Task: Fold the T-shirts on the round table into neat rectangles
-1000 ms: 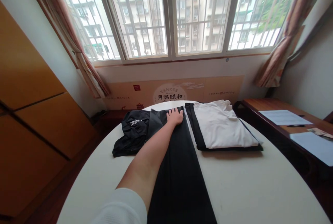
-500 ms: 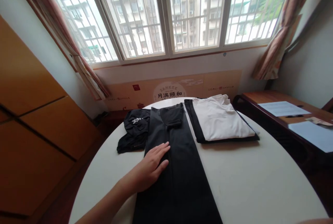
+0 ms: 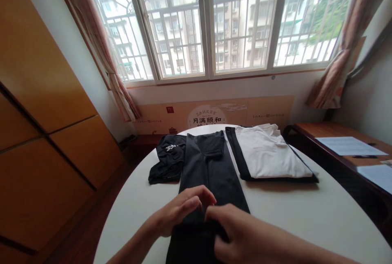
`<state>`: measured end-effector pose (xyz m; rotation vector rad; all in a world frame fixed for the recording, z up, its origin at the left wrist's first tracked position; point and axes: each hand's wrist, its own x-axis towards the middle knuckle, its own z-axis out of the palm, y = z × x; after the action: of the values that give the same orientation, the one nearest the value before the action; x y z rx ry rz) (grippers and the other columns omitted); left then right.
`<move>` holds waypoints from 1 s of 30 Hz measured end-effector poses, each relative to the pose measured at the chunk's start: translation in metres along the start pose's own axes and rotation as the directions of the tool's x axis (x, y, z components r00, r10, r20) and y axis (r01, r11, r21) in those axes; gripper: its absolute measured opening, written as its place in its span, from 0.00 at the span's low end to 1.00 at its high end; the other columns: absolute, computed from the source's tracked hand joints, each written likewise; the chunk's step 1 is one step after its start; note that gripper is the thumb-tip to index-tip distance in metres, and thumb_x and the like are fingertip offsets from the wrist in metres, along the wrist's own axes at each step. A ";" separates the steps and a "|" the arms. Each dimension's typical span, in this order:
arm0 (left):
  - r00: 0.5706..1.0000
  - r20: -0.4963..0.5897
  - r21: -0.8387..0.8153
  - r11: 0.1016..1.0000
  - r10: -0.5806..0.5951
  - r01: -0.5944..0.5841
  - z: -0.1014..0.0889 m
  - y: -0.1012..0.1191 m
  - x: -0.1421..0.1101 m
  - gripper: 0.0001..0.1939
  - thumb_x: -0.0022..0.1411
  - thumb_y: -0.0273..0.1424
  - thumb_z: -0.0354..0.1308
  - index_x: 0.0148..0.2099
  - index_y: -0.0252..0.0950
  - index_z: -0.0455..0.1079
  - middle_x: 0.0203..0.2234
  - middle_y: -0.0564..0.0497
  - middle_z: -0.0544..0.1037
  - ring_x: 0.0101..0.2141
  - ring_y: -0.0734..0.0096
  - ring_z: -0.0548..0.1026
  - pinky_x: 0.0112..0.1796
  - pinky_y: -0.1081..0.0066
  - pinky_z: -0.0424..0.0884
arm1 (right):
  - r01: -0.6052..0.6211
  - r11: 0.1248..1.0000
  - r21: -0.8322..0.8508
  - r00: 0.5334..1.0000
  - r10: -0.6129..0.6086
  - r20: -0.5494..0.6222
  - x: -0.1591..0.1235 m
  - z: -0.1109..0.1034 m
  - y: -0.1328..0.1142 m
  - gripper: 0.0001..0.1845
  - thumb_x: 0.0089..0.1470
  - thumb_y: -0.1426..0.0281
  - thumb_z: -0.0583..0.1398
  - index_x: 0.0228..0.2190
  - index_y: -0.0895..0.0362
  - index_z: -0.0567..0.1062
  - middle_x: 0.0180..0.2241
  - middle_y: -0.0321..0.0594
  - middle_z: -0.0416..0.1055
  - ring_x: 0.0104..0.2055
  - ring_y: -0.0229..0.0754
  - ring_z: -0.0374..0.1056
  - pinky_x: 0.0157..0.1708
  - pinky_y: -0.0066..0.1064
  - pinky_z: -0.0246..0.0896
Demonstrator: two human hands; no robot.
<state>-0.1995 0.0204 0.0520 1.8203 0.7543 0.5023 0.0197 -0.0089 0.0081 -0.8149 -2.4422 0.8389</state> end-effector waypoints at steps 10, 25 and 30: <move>0.927 -0.344 -0.065 0.989 -0.149 0.135 0.001 -0.036 0.017 0.21 0.61 0.50 0.64 0.38 0.35 0.75 0.31 0.50 0.78 0.32 0.66 0.72 0.33 0.70 0.66 | -0.278 0.904 0.326 0.951 0.308 -0.043 0.009 -0.029 0.040 0.16 0.53 0.71 0.62 0.45 0.54 0.71 0.38 0.34 0.74 0.41 0.42 0.69 0.40 0.30 0.64; 0.819 -0.327 -0.502 0.821 -0.471 0.271 -0.019 -0.042 0.011 0.25 0.51 0.47 0.74 0.45 0.35 0.78 0.41 0.44 0.84 0.44 0.54 0.81 0.47 0.62 0.77 | -0.512 0.789 0.338 0.832 0.553 -0.030 -0.005 -0.062 0.103 0.32 0.46 0.68 0.67 0.55 0.58 0.78 0.56 0.50 0.75 0.57 0.57 0.71 0.59 0.46 0.65; 0.907 0.117 -0.344 0.840 -0.404 0.419 -0.019 -0.045 -0.006 0.32 0.43 0.41 0.80 0.50 0.37 0.79 0.46 0.47 0.84 0.49 0.55 0.80 0.56 0.59 0.73 | -0.539 0.774 0.331 0.839 0.530 0.127 -0.013 -0.049 0.083 0.30 0.46 0.69 0.66 0.53 0.57 0.80 0.50 0.43 0.79 0.51 0.52 0.74 0.52 0.38 0.68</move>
<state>-0.2279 0.0396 0.0164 1.2713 0.9301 0.2933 0.0886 0.0565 -0.0137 -1.3844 -1.9869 1.4538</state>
